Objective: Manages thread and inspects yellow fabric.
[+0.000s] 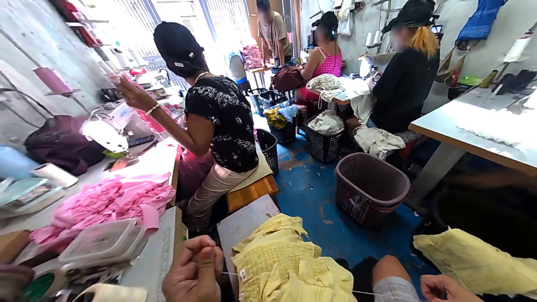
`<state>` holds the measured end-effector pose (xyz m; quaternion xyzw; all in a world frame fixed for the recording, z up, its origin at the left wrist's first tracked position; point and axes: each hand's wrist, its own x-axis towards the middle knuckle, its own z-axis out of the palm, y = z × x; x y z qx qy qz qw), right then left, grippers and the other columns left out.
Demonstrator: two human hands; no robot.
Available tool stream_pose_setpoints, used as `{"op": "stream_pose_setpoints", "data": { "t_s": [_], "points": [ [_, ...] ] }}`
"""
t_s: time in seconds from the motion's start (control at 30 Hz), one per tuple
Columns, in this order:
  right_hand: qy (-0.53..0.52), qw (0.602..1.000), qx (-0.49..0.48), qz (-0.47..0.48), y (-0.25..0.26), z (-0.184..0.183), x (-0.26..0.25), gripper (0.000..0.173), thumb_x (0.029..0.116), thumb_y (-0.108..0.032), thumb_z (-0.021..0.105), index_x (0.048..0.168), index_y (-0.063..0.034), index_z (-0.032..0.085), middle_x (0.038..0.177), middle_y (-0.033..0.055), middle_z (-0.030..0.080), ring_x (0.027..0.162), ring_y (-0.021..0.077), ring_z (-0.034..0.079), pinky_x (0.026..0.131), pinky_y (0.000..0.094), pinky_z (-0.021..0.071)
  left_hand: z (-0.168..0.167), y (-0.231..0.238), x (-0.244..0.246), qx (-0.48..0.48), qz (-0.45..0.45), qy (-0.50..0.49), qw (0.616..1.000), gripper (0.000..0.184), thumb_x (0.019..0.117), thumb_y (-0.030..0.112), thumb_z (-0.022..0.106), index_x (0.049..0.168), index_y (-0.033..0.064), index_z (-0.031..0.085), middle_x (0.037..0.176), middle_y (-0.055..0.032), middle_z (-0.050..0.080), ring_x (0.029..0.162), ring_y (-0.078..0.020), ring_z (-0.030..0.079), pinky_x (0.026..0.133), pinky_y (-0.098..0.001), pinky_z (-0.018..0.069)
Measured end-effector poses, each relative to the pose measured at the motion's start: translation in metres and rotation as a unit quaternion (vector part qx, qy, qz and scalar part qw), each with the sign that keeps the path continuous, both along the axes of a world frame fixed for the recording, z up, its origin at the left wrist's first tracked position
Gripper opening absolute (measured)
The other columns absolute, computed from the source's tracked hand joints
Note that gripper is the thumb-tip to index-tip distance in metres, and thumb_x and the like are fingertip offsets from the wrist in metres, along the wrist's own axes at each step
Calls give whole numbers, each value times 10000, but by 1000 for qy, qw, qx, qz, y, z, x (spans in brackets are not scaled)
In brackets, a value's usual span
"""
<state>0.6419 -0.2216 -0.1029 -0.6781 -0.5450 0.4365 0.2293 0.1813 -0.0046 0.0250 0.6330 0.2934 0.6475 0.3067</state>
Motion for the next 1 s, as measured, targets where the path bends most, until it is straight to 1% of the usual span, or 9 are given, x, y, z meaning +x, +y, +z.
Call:
{"op": "stream_pose_setpoints", "data": {
  "t_s": [0.17,0.27,0.57,0.63,0.73,0.8,0.87,0.93,1.0],
  "points": [
    [-11,999,5,-46,-15,-10,26,132,842,-95,627,824,37,629,705,31,558,649,101,526,614,336,444,5,4,-25,31,97,30,994,150,1047,83,479,1040,190,584,759,219,600,579,82,525,516,-99,447],
    [-9,998,5,-61,-21,-9,38,114,845,-69,619,836,44,633,710,26,562,661,90,526,630,327,445,5,8,-38,57,142,52,987,131,1041,69,477,1041,159,572,784,224,596,609,99,532,541,-91,456],
    [76,994,49,-63,-30,-1,56,33,858,-97,634,849,-80,661,743,-113,611,695,-39,570,652,189,479,-4,15,-35,76,194,96,973,77,1017,47,492,1027,54,568,814,191,595,656,125,531,594,-84,465],
    [52,996,27,-67,-28,-6,52,49,846,-87,627,846,-46,654,746,-78,608,696,-16,567,663,219,480,-6,15,-28,67,191,109,973,84,1019,67,503,1031,32,578,806,184,592,660,135,531,603,-80,470],
    [-19,995,-22,-91,-25,-15,43,116,911,8,616,960,89,683,854,128,674,780,157,626,761,375,524,-11,15,-18,48,180,126,974,145,1031,96,496,1059,-19,579,813,141,594,662,131,533,607,-77,475],
    [-89,983,-22,-158,-21,-17,37,201,958,31,540,1049,129,691,989,274,698,910,351,676,875,542,529,-12,12,-10,17,143,141,980,204,1030,88,460,1134,-55,561,875,90,604,707,92,558,633,-112,494],
    [-152,962,27,-227,-9,-9,22,275,993,-45,497,1096,112,699,1024,309,700,972,443,683,914,636,502,-15,4,5,-33,57,151,986,282,1012,65,428,1225,-84,537,962,16,630,784,13,598,682,-192,524],
    [-145,950,145,-235,9,4,-12,286,1009,-142,552,1044,96,707,892,242,709,808,352,696,788,561,557,-24,-10,34,-68,-50,149,985,261,1022,81,448,1226,-38,559,941,23,645,779,-7,607,685,-216,530],
    [-41,940,272,-203,34,19,-63,210,969,-168,641,984,18,737,855,75,727,742,131,689,715,343,600,-32,-30,68,-98,-178,128,971,236,1029,63,474,1224,2,591,915,42,658,768,-1,610,683,-207,527]
  ]
}}
